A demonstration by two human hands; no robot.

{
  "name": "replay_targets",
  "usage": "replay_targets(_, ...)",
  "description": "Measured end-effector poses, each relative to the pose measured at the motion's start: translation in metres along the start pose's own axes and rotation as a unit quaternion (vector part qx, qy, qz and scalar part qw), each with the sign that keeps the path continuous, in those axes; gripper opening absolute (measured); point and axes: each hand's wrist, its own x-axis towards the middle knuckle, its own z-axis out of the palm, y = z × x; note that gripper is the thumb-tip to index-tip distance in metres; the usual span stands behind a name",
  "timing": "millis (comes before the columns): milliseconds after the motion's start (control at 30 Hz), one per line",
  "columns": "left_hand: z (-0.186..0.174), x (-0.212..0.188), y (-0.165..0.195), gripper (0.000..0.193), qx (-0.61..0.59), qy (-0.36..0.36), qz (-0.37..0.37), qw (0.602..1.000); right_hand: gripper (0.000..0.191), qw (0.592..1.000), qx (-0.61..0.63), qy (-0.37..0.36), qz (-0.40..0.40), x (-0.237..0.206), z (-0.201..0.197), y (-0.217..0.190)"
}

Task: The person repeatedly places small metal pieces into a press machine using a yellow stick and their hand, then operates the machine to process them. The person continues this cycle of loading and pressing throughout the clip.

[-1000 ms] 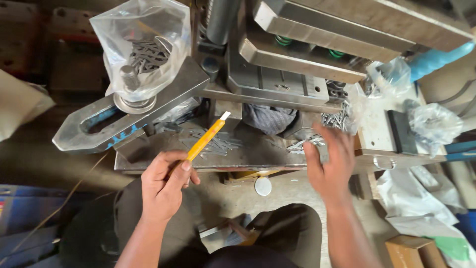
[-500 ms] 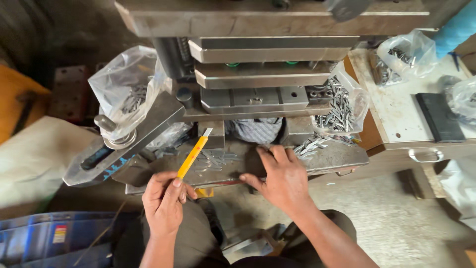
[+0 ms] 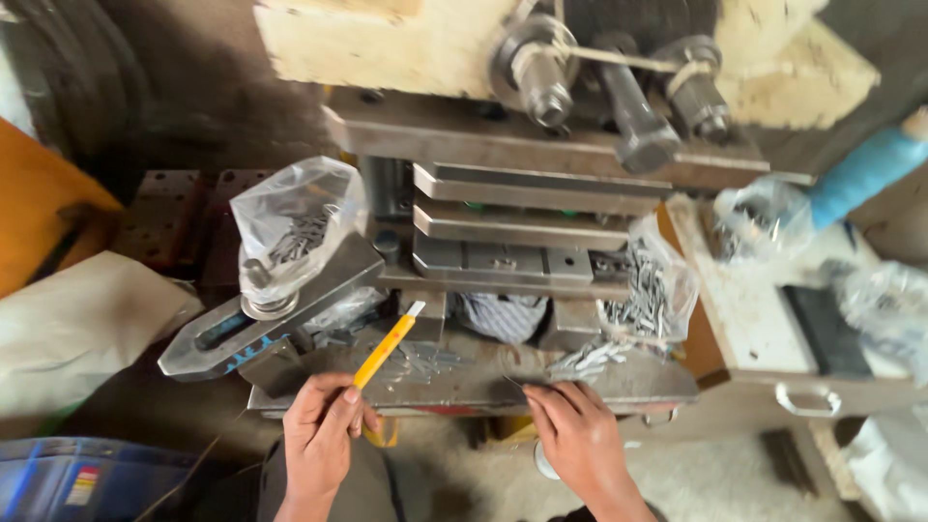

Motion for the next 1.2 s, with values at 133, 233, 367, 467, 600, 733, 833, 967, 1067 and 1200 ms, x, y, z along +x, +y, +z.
replay_targets(133, -0.003, 0.002, 0.004, 0.011, 0.036, 0.003, -0.029, 0.999, 0.012, 0.983, 0.077, -0.050, 0.156, 0.012, -0.009, -0.002)
replay_targets(233, -0.004, 0.004, 0.008, 0.011, 0.038, 0.005, -0.047, 0.998, 0.014, 0.983, 0.094, -0.003, 0.160, 0.032, -0.014, -0.011)
replay_targets(367, -0.004, 0.007, 0.012, 0.012, -0.013, 0.005, -0.063, 0.998, 0.020, 0.985, 0.026, 0.069, 0.155, 0.073, -0.016, -0.025)
replay_targets(467, -0.007, 0.009, 0.015, 0.013, -0.009, 0.007, -0.081, 0.997, 0.049, 0.994, -0.097, 0.038, 0.028, 0.109, -0.005, -0.032)
replay_targets(600, -0.012, 0.009, 0.021, 0.013, 0.003, -0.002, -0.107, 0.994, 0.067, 0.985, -0.172, -0.028, -0.013, 0.142, 0.017, -0.035)
replay_targets(733, -0.016, 0.011, 0.025, 0.012, -0.013, -0.019, -0.092, 0.995, 0.067, 0.971, -0.229, -0.065, 0.023, 0.162, 0.035, -0.033)
replay_targets(833, -0.018, 0.013, 0.028, 0.013, -0.011, -0.028, -0.087, 0.996, 0.065, 0.965, -0.247, -0.086, 0.034, 0.170, 0.040, -0.028)
replay_targets(967, -0.021, 0.015, 0.033, 0.013, 0.006, -0.039, -0.089, 0.995, 0.064, 0.961, -0.254, -0.102, 0.041, 0.173, 0.043, -0.022)
replay_targets(1067, -0.023, 0.017, 0.035, 0.014, 0.000, -0.042, -0.079, 0.996, 0.065, 0.962, -0.255, -0.097, 0.025, 0.173, 0.044, -0.019)
replay_targets(1200, -0.025, 0.018, 0.037, 0.015, 0.037, -0.049, -0.070, 0.996, 0.064, 0.970, -0.219, -0.109, 0.015, 0.173, 0.041, -0.015)
